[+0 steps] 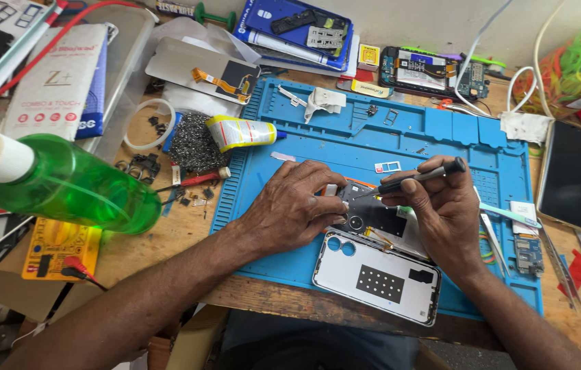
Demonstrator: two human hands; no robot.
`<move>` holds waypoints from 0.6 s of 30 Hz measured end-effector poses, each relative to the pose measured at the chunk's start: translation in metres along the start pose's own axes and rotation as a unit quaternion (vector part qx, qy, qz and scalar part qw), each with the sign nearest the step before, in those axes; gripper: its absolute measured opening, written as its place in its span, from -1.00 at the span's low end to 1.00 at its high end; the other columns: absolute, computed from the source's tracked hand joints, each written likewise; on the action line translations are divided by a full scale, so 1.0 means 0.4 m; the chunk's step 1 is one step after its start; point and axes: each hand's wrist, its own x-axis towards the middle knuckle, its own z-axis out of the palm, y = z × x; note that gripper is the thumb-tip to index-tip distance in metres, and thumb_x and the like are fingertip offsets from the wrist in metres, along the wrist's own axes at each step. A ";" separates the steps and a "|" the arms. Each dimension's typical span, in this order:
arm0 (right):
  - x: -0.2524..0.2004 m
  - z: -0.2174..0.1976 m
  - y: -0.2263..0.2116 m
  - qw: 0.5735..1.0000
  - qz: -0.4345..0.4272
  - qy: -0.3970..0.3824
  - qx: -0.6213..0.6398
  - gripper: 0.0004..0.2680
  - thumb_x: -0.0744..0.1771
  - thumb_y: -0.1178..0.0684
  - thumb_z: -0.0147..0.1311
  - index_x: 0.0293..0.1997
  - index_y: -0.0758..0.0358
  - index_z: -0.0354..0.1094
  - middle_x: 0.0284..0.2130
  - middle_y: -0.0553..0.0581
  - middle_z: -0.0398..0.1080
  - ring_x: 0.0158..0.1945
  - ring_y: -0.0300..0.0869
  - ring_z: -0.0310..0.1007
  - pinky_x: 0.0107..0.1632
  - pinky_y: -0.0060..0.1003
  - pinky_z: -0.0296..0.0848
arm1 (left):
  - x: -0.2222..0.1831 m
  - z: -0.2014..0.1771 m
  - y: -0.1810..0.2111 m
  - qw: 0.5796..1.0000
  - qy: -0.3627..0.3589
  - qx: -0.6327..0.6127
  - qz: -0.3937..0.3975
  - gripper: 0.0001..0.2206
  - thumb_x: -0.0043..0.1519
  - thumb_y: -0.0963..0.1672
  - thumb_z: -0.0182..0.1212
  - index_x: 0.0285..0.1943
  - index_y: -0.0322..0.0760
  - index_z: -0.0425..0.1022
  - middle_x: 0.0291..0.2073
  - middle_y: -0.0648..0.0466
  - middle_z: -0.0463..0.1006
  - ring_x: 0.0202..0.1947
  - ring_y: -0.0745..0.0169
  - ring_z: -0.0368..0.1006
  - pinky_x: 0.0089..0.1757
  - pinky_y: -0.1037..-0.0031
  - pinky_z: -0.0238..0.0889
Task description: The person assembles internal components of a mobile phone by placing parts into the chassis and using a screwdriver to secure them, then attaches a new screen and holds the device to check the fit.
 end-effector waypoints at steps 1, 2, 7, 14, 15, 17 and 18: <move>0.002 0.003 0.006 1.000 -0.005 -0.002 0.003 -0.81 0.43 0.19 -0.03 0.15 0.21 0.06 -0.07 0.33 0.52 0.02 -0.03 0.61 0.05 -0.21 0.70 | -0.001 0.001 -0.001 1.000 0.005 0.002 0.003 -0.88 0.16 -0.06 0.41 -0.18 -0.06 0.63 0.07 0.11 0.54 0.18 0.12 0.36 0.04 0.16 0.21; 0.003 0.004 0.011 1.000 -0.012 -0.006 -0.006 -0.81 0.43 0.19 -0.03 0.15 0.21 0.06 -0.07 0.32 0.52 0.03 -0.04 0.61 0.05 -0.22 0.71 | -0.001 0.003 -0.001 1.000 0.010 0.002 0.007 -0.88 0.16 -0.06 0.41 -0.18 -0.05 0.64 0.07 0.10 0.54 0.19 0.11 0.36 0.06 0.15 0.21; 0.001 0.001 0.022 1.000 -0.019 -0.015 0.002 -0.81 0.43 0.20 -0.03 0.14 0.19 0.06 -0.06 0.32 0.51 0.06 -0.05 0.60 0.06 -0.22 0.71 | -0.005 0.008 -0.006 1.000 0.005 0.010 0.008 -0.89 0.18 -0.06 0.40 -0.18 -0.05 0.63 0.07 0.08 0.53 0.20 0.10 0.35 0.05 0.17 0.22; 0.003 0.003 0.031 1.000 -0.012 -0.021 0.008 -0.81 0.43 0.21 -0.04 0.14 0.20 0.06 -0.06 0.32 0.51 0.06 -0.06 0.59 0.08 -0.23 0.69 | -0.004 0.003 -0.005 1.000 0.002 0.010 0.009 -0.88 0.17 -0.06 0.40 -0.18 -0.06 0.63 0.08 0.06 0.52 0.20 0.09 0.35 0.05 0.15 0.21; 0.003 0.003 0.031 1.000 -0.011 -0.021 0.006 -0.81 0.43 0.21 -0.04 0.14 0.21 0.06 -0.06 0.32 0.51 0.06 -0.07 0.59 0.08 -0.23 0.69 | -0.004 0.003 -0.004 1.000 0.002 0.012 0.010 -0.88 0.17 -0.07 0.40 -0.18 -0.06 0.63 0.08 0.06 0.52 0.20 0.09 0.34 0.05 0.15 0.21; 0.001 0.004 0.032 1.000 -0.011 -0.021 0.003 -0.81 0.43 0.22 -0.04 0.13 0.21 0.06 -0.05 0.33 0.51 0.06 -0.07 0.59 0.08 -0.24 0.69 | -0.004 0.003 -0.005 1.000 0.002 0.015 0.011 -0.88 0.18 -0.06 0.39 -0.18 -0.06 0.63 0.08 0.06 0.52 0.20 0.08 0.34 0.06 0.14 0.21; 0.001 0.004 0.033 1.000 -0.011 -0.022 0.002 -0.82 0.43 0.22 -0.04 0.13 0.21 0.06 -0.05 0.33 0.51 0.05 -0.08 0.59 0.08 -0.24 0.68 | -0.004 0.004 -0.005 1.000 0.002 0.016 0.011 -0.88 0.18 -0.06 0.39 -0.18 -0.06 0.63 0.09 0.06 0.52 0.20 0.08 0.34 0.06 0.14 0.21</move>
